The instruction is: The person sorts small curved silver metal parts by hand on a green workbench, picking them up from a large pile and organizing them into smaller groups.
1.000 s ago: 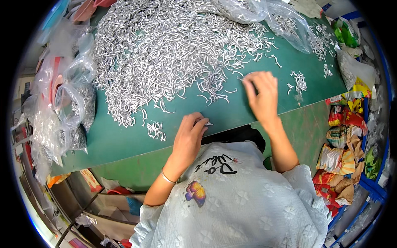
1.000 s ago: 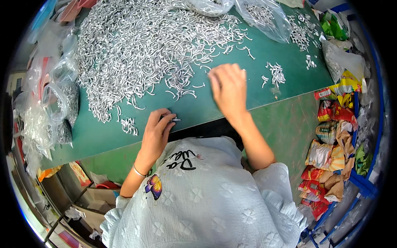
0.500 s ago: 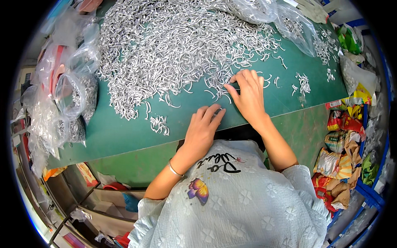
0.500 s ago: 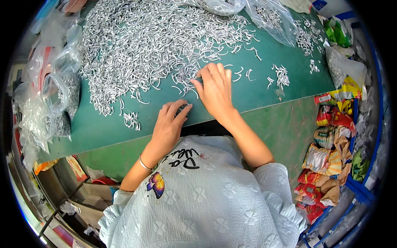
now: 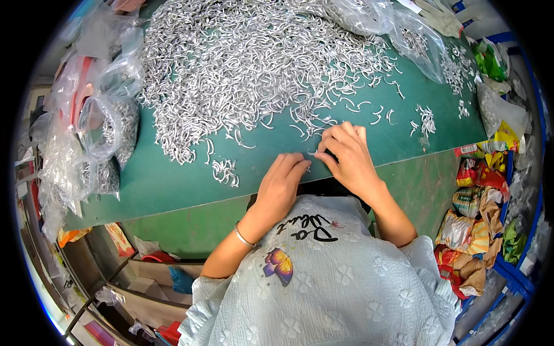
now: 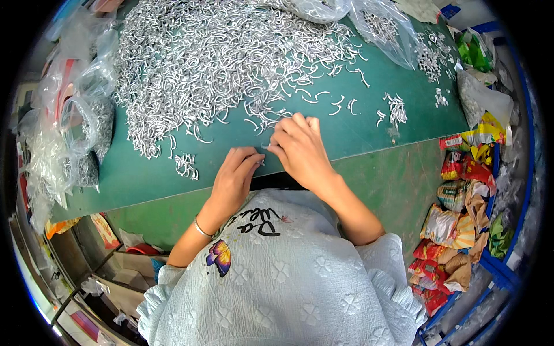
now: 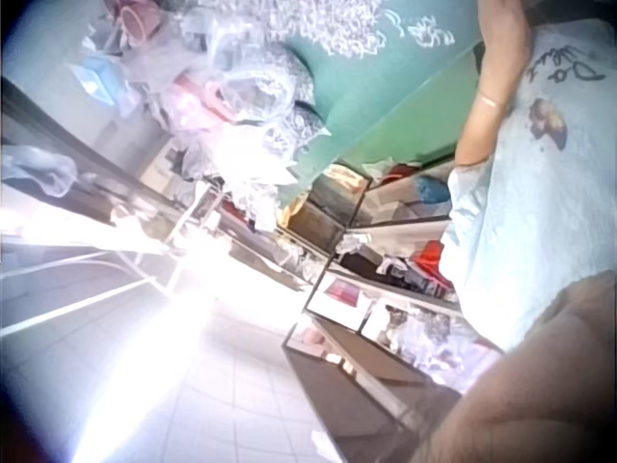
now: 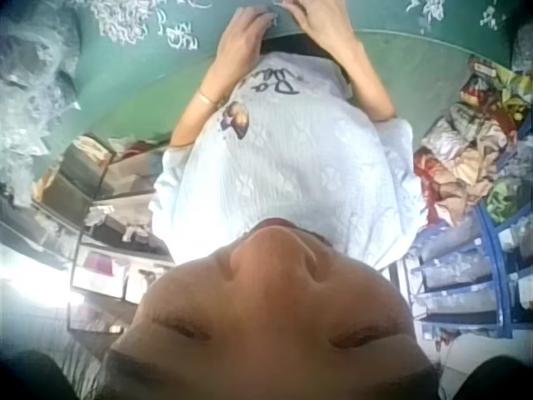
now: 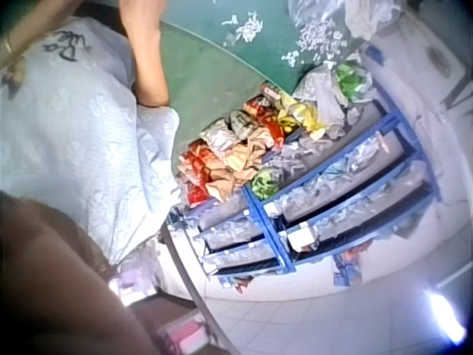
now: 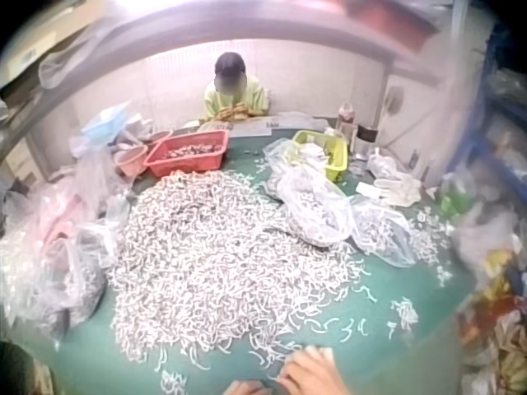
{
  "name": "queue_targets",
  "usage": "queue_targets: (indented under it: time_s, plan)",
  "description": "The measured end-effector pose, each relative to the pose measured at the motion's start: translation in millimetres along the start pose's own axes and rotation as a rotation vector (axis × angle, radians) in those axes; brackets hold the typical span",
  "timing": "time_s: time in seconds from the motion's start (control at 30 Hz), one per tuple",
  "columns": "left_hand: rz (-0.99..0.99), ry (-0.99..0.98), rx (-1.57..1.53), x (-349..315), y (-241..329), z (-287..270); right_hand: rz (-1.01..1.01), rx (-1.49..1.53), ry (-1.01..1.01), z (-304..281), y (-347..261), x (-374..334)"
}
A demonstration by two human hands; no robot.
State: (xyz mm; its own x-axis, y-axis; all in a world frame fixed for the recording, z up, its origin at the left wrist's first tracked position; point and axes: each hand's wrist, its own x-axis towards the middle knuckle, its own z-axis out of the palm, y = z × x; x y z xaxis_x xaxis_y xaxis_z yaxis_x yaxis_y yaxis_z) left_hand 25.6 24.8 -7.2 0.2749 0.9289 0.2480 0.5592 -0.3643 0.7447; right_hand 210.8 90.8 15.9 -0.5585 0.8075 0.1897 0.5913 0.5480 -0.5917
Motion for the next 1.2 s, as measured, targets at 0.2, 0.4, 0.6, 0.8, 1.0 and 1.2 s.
queue_targets:
  time_s: [0.2,0.4,0.6,0.8,1.0,1.2]
  plan:
    - [0.028,0.003,0.276,5,12,-3,0.042,0.119,0.152,-2,17,13]
    - [0.05,-0.088,0.197,0,4,2,0.149,-0.181,0.229,7,29,25]
    - [0.045,-0.01,0.094,0,1,2,0.066,-0.012,0.212,-5,13,12]
    - [0.003,0.092,0.057,1,3,4,-0.016,0.066,0.009,3,1,6]
    - [0.08,-0.079,0.26,5,4,3,0.092,-0.192,0.303,7,32,41]
    - [0.037,-0.021,0.149,1,1,3,0.149,-0.261,0.264,0,35,34]
